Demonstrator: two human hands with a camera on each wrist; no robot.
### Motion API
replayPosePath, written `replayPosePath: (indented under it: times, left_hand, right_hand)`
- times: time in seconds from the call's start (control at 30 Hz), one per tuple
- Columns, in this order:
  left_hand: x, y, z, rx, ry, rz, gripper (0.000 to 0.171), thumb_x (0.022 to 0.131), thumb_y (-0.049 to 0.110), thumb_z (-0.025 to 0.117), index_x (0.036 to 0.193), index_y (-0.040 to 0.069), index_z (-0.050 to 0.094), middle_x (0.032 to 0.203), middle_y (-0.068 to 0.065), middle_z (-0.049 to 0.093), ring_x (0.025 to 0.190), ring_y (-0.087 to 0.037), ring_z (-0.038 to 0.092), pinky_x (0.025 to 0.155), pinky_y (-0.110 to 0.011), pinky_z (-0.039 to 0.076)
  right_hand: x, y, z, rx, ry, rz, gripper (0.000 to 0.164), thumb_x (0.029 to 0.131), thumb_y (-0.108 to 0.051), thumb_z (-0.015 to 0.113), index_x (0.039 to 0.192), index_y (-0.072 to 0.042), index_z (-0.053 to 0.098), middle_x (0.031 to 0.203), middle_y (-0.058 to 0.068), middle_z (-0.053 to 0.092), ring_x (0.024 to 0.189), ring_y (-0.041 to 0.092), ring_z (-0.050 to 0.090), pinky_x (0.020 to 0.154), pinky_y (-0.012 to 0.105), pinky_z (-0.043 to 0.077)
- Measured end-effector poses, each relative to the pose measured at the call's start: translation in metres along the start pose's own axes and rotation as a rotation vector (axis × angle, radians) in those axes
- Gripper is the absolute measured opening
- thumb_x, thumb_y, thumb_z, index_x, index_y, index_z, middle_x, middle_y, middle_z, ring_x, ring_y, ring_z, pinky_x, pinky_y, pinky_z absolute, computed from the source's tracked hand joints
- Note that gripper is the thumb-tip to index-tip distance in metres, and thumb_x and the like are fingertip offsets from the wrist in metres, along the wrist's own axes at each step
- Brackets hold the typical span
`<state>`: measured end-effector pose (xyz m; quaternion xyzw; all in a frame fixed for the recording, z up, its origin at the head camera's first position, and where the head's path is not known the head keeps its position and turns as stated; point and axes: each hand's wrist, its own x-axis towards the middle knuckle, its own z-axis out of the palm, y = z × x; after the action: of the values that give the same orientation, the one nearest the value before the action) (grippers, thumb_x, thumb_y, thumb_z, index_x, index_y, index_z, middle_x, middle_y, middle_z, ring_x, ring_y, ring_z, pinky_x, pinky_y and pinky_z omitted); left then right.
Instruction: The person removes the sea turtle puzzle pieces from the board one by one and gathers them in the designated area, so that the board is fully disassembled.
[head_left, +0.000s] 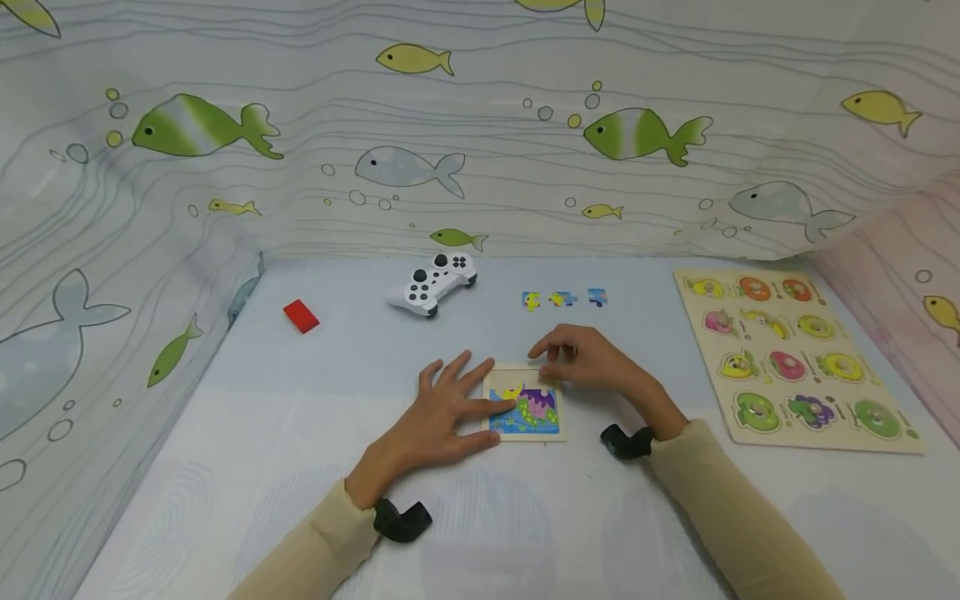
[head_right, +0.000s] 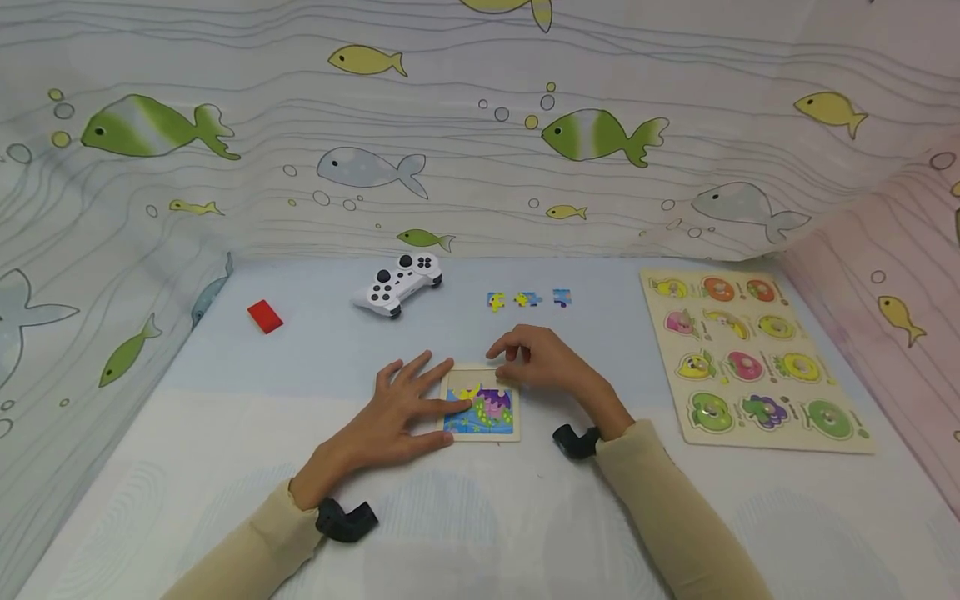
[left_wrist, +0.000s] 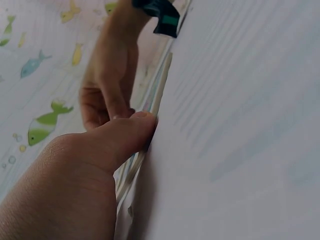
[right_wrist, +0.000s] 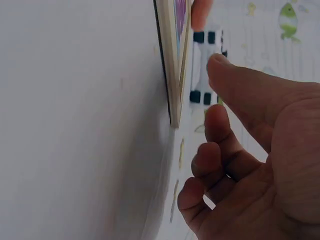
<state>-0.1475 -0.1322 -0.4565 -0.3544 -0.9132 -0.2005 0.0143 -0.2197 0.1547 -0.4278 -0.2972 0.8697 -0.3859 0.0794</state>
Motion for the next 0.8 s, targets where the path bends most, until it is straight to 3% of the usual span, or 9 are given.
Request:
replayPosePath:
  times: [0.3,0.57,0.7,0.8]
  left_hand:
    - [0.0,-0.003,0.001,-0.043,0.024,0.007,0.042,0.093,0.053,0.066,0.132,0.039,0.068,0.165,-0.01,0.037,0.156,-0.041,0.022,0.115,-0.07,0.012]
    - [0.004,-0.005,0.004,-0.12,0.047,-0.02,0.04,0.087,0.051,0.073,0.121,0.031,0.066,0.163,-0.007,0.04,0.156,-0.038,0.024,0.117,-0.067,0.011]
    - [0.004,-0.004,0.004,-0.117,0.05,-0.053,0.046,0.088,0.054,0.069,0.125,0.028,0.061,0.163,-0.003,0.04,0.156,-0.035,0.024,0.119,-0.064,0.011]
    - [0.004,-0.004,0.005,-0.103,0.05,-0.084,0.057,0.091,0.057,0.064,0.138,0.026,0.057,0.164,0.002,0.04,0.157,-0.033,0.023,0.12,-0.062,0.011]
  right_hand:
    - [0.004,-0.02,0.019,-0.067,-0.156,-0.065,0.023,0.089,-0.017,0.079,0.112,-0.017,0.079,0.097,-0.003,0.068,0.09,0.014,0.054,0.078,0.028,0.041]
    - [0.001,-0.029,0.024,-0.139,-0.183,-0.082,0.026,0.09,-0.016,0.076,0.116,-0.016,0.078,0.097,0.002,0.066,0.081,0.017,0.051,0.073,0.028,0.038]
    - [0.001,-0.029,0.024,-0.152,-0.184,-0.11,0.026,0.091,-0.014,0.075,0.117,-0.016,0.078,0.097,0.003,0.065,0.08,0.015,0.048,0.072,0.027,0.037]
    - [0.0,-0.029,0.026,-0.159,-0.185,-0.117,0.026,0.092,-0.014,0.075,0.117,-0.015,0.078,0.098,0.003,0.065,0.079,0.014,0.048,0.072,0.025,0.037]
